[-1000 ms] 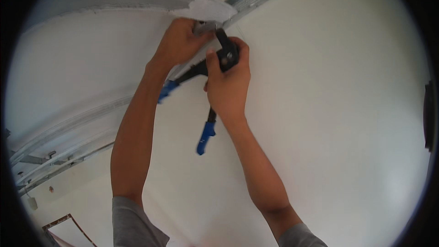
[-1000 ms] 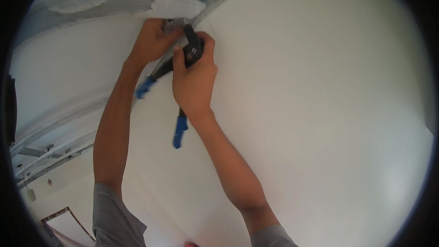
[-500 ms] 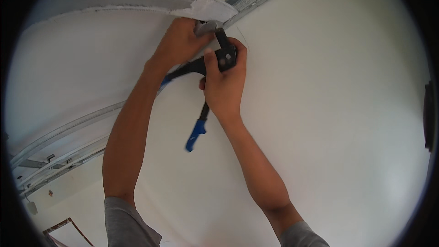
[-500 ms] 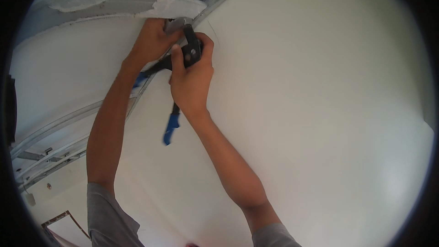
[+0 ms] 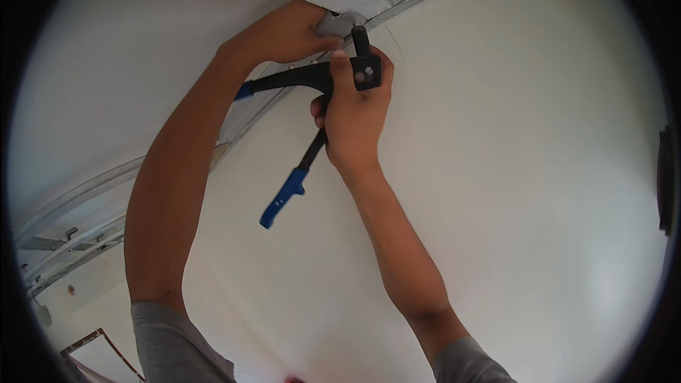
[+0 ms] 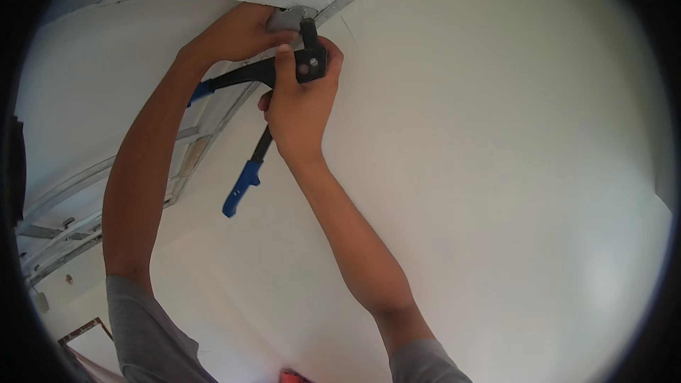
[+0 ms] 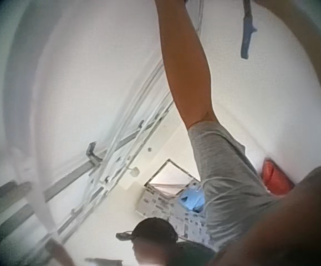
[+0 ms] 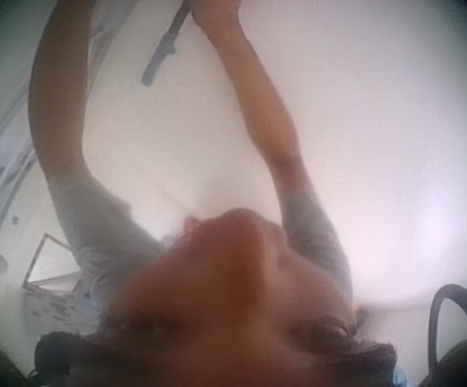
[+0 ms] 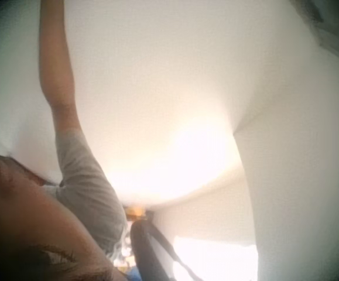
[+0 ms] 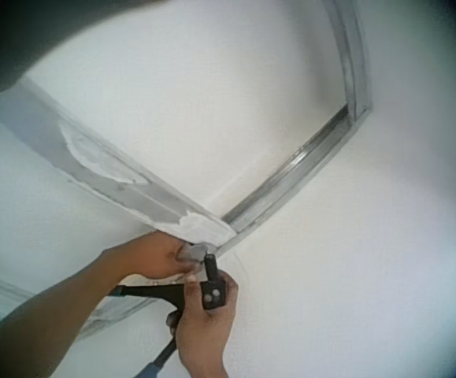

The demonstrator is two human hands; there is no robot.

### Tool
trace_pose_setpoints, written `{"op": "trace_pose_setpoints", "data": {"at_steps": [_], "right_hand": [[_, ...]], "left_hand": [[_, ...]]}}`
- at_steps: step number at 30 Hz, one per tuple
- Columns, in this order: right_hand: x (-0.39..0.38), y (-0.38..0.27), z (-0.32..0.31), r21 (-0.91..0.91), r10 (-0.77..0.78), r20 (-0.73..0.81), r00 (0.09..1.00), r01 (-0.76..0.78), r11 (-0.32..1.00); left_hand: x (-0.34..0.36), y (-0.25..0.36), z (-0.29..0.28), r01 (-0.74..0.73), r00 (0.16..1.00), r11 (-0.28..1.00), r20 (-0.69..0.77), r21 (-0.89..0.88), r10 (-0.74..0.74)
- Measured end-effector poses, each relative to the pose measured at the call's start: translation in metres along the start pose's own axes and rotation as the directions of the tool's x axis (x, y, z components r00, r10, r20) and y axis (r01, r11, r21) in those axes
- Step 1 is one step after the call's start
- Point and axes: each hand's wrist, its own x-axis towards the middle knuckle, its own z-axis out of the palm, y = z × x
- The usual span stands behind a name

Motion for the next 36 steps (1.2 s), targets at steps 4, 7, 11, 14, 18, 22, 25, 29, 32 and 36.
{"op": "trace_pose_setpoints", "data": {"at_steps": [4, 7, 11, 14, 18, 22, 25, 29, 32, 36], "right_hand": [[0.005, -0.007, -0.016, 0.026, 0.106, 0.015, 0.994, -0.106, 0.994], [0.007, -0.007, -0.021, -0.313, -0.130, 0.008, 0.991, 0.126, 0.941], [0.009, -0.014, -0.027, 0.071, 0.124, 0.078, 0.989, -0.130, 0.989], [0.010, -0.024, -0.034, -0.105, 0.077, 0.049, 0.996, -0.072, 0.992], [0.010, -0.029, -0.043, -0.309, -0.052, 0.021, 0.998, 0.056, 0.949], [0.012, -0.039, -0.066, -0.220, 0.019, 0.011, 1.000, -0.016, 0.975], [0.013, -0.041, -0.073, -0.212, 0.023, 0.060, 0.998, -0.010, 0.977], [0.014, -0.041, -0.071, -0.173, 0.054, 0.051, 0.997, -0.044, 0.984], [0.016, -0.039, -0.073, -0.138, 0.075, 0.074, 0.994, -0.064, 0.988], [0.018, -0.032, -0.079, -0.098, 0.049, 0.102, 0.994, -0.039, 0.994]], "left_hand": [[0.007, 0.000, 0.009, 0.005, 0.996, 0.995, -0.089, 0.098, 0.004], [0.012, -0.002, 0.014, -0.034, 0.997, 0.994, -0.067, 0.099, 0.041], [0.018, -0.008, 0.017, -0.227, 0.961, 0.972, -0.148, 0.059, 0.234], [0.022, -0.008, 0.018, -0.155, 0.984, 0.981, -0.069, 0.118, 0.164], [0.026, 0.002, 0.026, -0.061, 0.996, 0.992, -0.062, 0.112, 0.068], [0.008, 0.033, 0.040, 0.056, 0.989, 0.996, -0.130, -0.067, -0.064], [-0.044, 0.065, 0.049, 0.225, 0.866, 0.943, -0.394, -0.244, -0.309], [-0.108, 0.091, 0.060, 0.163, 0.892, 0.910, -0.451, 0.381, 0.029], [-0.111, 0.086, 0.064, 0.304, 0.918, 0.906, -0.345, 0.293, -0.196], [-0.086, 0.067, 0.060, 0.286, 0.930, 0.903, -0.320, 0.320, -0.181]]}}
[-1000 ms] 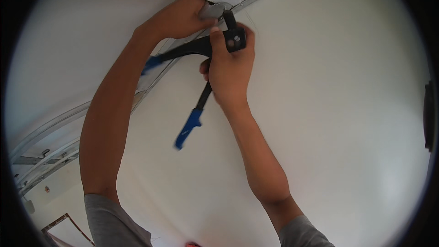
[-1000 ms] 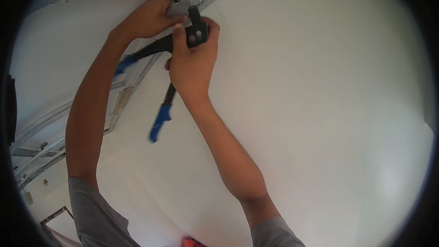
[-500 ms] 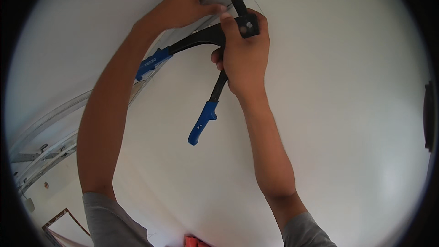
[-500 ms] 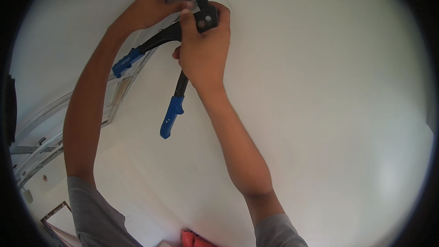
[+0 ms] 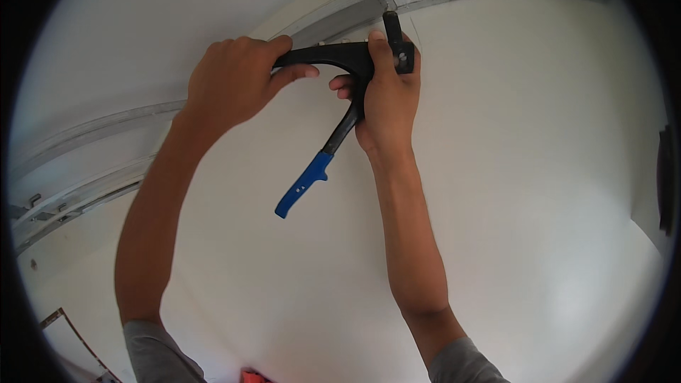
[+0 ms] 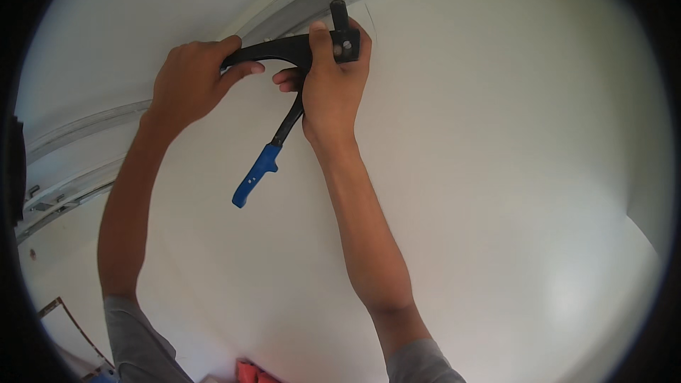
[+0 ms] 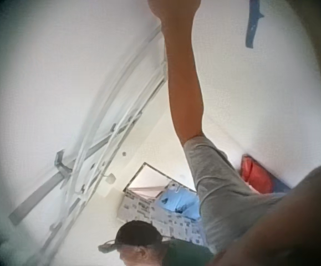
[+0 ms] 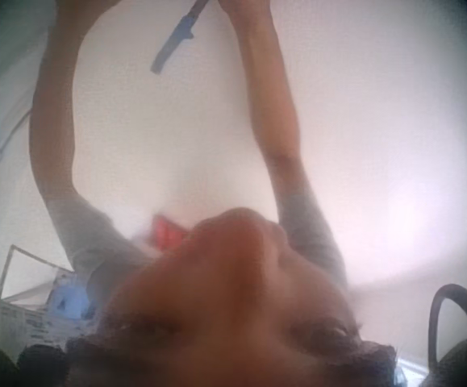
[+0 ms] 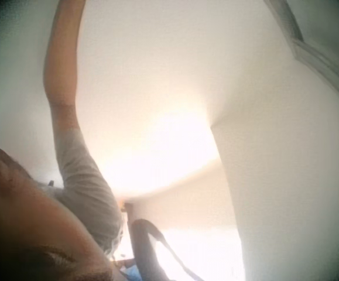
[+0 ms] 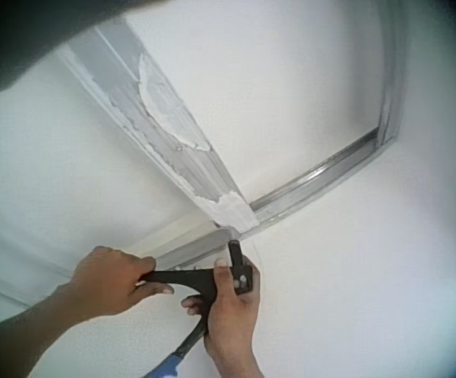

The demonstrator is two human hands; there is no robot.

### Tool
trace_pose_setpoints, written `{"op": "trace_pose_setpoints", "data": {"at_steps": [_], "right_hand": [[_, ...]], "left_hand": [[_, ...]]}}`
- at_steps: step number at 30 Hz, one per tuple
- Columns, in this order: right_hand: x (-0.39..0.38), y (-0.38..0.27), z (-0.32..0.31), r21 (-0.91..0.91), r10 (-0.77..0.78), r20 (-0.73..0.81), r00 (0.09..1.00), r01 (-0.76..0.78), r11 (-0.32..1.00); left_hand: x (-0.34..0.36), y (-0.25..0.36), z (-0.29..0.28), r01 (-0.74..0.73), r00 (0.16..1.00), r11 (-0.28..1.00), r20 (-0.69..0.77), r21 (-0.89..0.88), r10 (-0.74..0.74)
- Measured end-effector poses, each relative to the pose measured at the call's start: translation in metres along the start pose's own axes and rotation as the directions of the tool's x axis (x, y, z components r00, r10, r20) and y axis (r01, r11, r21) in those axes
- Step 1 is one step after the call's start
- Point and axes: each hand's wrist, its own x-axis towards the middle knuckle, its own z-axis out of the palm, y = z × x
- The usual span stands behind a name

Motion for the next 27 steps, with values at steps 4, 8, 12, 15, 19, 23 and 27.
{"op": "trace_pose_setpoints", "data": {"at_steps": [4, 8, 12, 15, 19, 23, 27], "right_hand": [[0.000, -0.003, -0.003, -0.031, -0.005, -0.001, 1.000, 0.005, 1.000], [0.000, -0.017, -0.013, -0.216, 0.040, 0.045, 0.998, -0.030, 0.976], [-0.013, -0.011, -0.026, -0.256, -0.026, -0.033, 0.999, 0.017, 0.967], [-0.024, -0.002, -0.042, -0.429, -0.486, -0.209, 0.849, 0.367, 0.826], [-0.024, 0.004, -0.061, -0.569, -0.819, -0.199, 0.538, 0.617, 0.544], [-0.015, 0.005, -0.062, -0.524, -0.891, -0.166, 0.422, 0.728, 0.442], [-0.004, -0.014, -0.049, -0.279, -0.900, -0.195, 0.389, 0.858, 0.431]], "left_hand": [[0.022, -0.008, 0.002, -0.029, 0.995, 0.993, -0.093, 0.112, 0.039], [0.034, -0.010, -0.001, -0.067, 0.995, 0.995, -0.072, 0.079, 0.073], [0.039, -0.008, 0.000, -0.054, 0.995, 0.996, -0.076, 0.069, 0.060], [0.042, -0.005, 0.004, -0.062, 0.995, 0.995, -0.076, 0.074, 0.068], [0.047, 0.000, 0.005, -0.137, 0.982, 0.989, -0.120, 0.056, 0.143], [0.052, 0.005, 0.005, -0.015, 1.000, 0.992, 0.003, 0.121, 0.014], [0.058, 0.007, 0.006, -0.005, 0.999, 0.990, -0.030, 0.142, 0.009]]}}
